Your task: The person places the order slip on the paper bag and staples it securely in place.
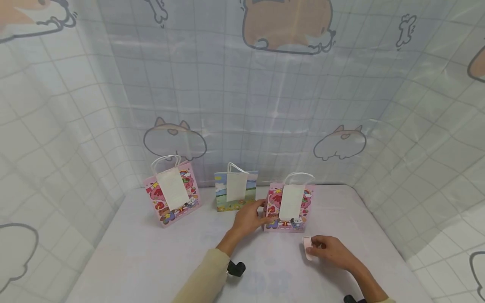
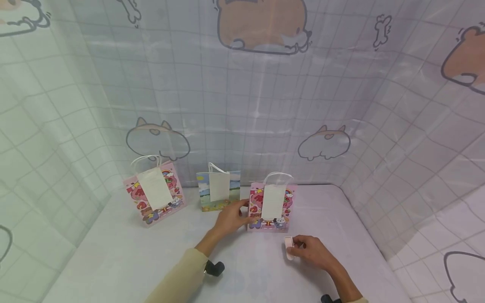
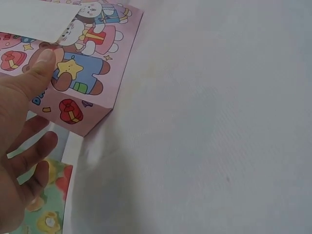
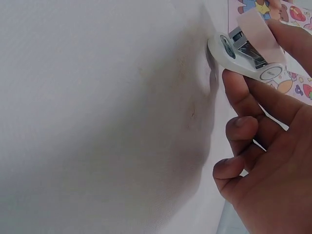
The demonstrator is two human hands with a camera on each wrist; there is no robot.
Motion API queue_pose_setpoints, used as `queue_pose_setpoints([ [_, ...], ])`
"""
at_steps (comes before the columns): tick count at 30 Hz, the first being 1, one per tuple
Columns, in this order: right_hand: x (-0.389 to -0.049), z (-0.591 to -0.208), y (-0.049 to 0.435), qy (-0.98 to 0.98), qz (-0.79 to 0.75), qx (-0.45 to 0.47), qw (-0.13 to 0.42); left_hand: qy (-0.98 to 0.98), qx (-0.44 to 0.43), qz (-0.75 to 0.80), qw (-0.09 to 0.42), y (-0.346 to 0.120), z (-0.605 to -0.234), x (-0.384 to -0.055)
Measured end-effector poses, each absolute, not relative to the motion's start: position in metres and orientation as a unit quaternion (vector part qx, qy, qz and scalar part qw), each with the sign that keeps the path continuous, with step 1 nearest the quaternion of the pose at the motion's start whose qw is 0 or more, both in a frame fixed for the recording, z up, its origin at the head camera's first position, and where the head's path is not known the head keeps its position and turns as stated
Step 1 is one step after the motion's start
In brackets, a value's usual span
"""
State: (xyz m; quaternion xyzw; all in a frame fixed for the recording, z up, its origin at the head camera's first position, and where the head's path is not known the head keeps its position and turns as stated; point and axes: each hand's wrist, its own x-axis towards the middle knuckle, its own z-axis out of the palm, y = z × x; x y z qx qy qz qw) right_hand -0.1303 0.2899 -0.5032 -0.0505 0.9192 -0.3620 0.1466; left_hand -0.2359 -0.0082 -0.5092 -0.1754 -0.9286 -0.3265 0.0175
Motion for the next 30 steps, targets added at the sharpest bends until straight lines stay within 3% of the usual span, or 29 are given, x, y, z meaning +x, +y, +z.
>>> queue_pose_setpoints([
  [30,-0.131,-0.506,0.291,0.931,-0.343,0.026,0.123,-0.924,-0.162,-0.345,0.023,0.007,-0.505,-0.239],
])
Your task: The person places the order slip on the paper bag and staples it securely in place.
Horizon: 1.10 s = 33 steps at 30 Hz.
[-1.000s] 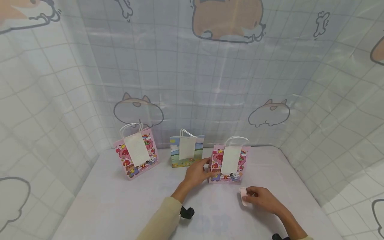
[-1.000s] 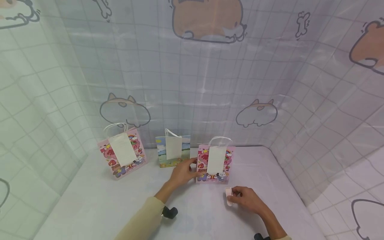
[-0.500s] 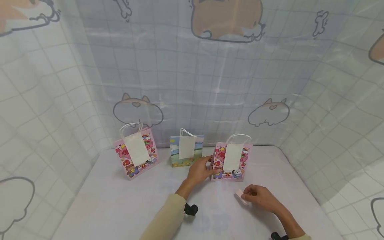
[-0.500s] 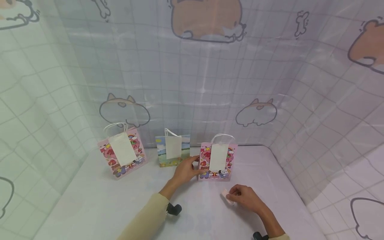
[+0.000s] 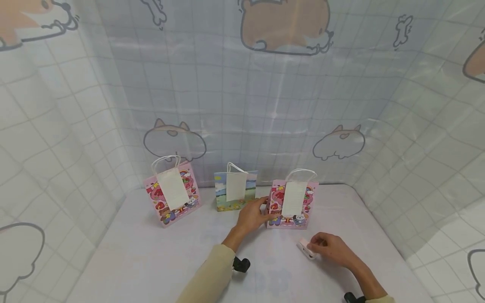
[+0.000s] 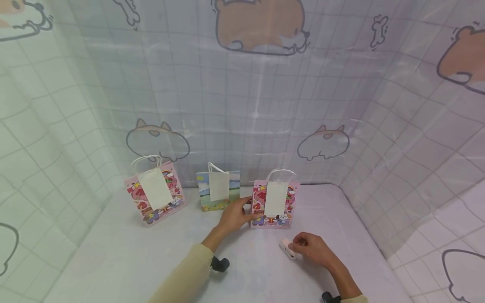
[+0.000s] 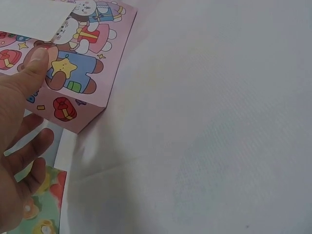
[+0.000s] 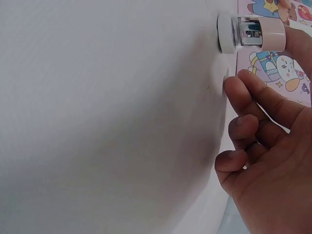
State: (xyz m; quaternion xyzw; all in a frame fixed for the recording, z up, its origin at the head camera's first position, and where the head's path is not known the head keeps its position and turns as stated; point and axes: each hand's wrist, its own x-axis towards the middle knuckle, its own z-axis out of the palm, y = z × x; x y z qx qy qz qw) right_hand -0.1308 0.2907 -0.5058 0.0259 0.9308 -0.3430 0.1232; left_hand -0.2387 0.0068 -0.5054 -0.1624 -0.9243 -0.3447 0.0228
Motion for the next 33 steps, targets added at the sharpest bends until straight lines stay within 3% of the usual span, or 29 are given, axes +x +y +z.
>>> queue_pose_setpoints([
  [27,-0.137,-0.512,0.285,0.926,-0.352,0.037,0.134,-0.933,-0.15,-0.327,0.026,-0.001,-0.507,-0.245],
  [33,-0.135,-0.509,0.29,0.936,-0.341,0.027,0.084,-0.934,-0.153,-0.32,0.034,-0.023,-0.507,-0.233],
])
